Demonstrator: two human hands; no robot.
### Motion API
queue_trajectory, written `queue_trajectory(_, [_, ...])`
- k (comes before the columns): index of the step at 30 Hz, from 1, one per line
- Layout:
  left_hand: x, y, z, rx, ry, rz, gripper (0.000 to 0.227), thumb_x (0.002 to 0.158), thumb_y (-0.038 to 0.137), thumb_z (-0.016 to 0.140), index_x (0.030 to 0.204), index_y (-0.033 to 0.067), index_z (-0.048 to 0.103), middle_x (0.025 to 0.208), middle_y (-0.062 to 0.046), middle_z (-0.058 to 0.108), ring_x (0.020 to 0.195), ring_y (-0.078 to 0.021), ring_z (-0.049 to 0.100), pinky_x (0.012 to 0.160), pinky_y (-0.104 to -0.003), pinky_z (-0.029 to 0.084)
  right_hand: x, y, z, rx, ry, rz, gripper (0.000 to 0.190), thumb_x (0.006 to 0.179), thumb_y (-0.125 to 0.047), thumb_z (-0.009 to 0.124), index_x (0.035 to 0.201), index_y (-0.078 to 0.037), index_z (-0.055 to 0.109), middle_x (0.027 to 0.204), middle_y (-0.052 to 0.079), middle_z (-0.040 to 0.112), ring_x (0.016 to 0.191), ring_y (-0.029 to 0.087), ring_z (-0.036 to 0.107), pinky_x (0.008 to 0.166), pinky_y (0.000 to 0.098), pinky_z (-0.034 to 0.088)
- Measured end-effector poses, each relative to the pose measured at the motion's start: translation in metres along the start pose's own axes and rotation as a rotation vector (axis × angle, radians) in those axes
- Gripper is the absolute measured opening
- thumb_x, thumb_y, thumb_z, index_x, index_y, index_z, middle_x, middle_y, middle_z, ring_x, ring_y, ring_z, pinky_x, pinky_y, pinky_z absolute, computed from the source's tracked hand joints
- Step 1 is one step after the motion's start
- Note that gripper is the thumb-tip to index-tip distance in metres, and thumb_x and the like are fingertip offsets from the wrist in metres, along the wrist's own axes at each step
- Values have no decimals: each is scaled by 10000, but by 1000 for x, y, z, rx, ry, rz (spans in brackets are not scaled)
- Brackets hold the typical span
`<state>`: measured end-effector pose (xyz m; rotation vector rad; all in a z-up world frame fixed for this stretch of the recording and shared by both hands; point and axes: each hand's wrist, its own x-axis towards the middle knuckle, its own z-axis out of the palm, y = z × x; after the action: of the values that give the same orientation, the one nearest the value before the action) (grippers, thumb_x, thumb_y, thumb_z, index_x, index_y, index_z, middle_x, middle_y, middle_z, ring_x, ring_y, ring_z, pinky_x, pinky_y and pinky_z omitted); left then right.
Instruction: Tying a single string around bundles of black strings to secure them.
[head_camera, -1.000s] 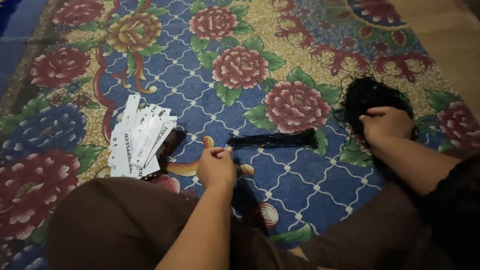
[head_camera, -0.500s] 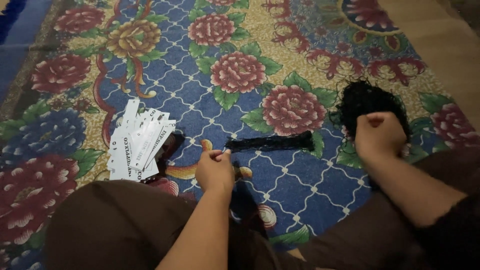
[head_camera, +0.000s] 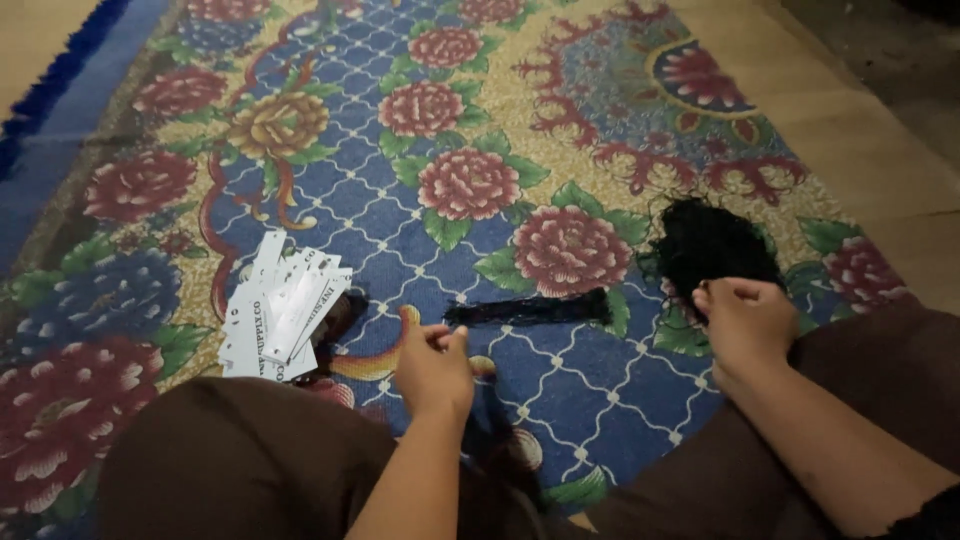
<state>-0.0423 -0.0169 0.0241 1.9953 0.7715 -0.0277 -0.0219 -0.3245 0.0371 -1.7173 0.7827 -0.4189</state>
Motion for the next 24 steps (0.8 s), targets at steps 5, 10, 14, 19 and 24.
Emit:
queue_trajectory(5, [-27,14,-10,-100,-90,-61,213,959,226,669,1136,109,646,863,7,709,688,-144,748,749,-290,552,-2,-5,-4,165,-75,146,275,999,-60,540,1246,42,603,1085,105,698,874,109,681,740,175,545])
queue_trajectory(10, [-40,18,-8,-88,-123,-84,218,940,265,686,1122,146,662,895,35,713,798,-123,724,815,-291,537,-5,-6,-5,230,-156,116,318,992,9,533,1304,73,536,1184,184,665,987,197,714,809,219,576])
queue_trajectory(14, [-43,19,-6,53,-157,-29,233,910,297,701,1106,171,704,945,43,748,849,-138,713,826,-290,550,-25,-32,-9,30,-133,224,409,970,52,531,1379,49,525,1208,226,672,1041,189,721,827,214,558])
queue_trajectory(19, [-48,19,-2,55,-228,-13,224,907,297,709,1100,183,698,970,47,759,887,-115,739,821,-280,563,-6,-2,-7,144,-106,292,477,926,125,531,1395,38,516,1264,240,591,1041,243,702,853,218,580])
queue_trajectory(24, [-50,19,7,170,-324,-29,285,887,410,733,1122,251,745,975,83,774,882,-96,716,844,-258,545,-35,-32,-5,312,-127,530,440,976,130,446,1415,114,419,1395,287,558,1270,297,633,1084,264,539])
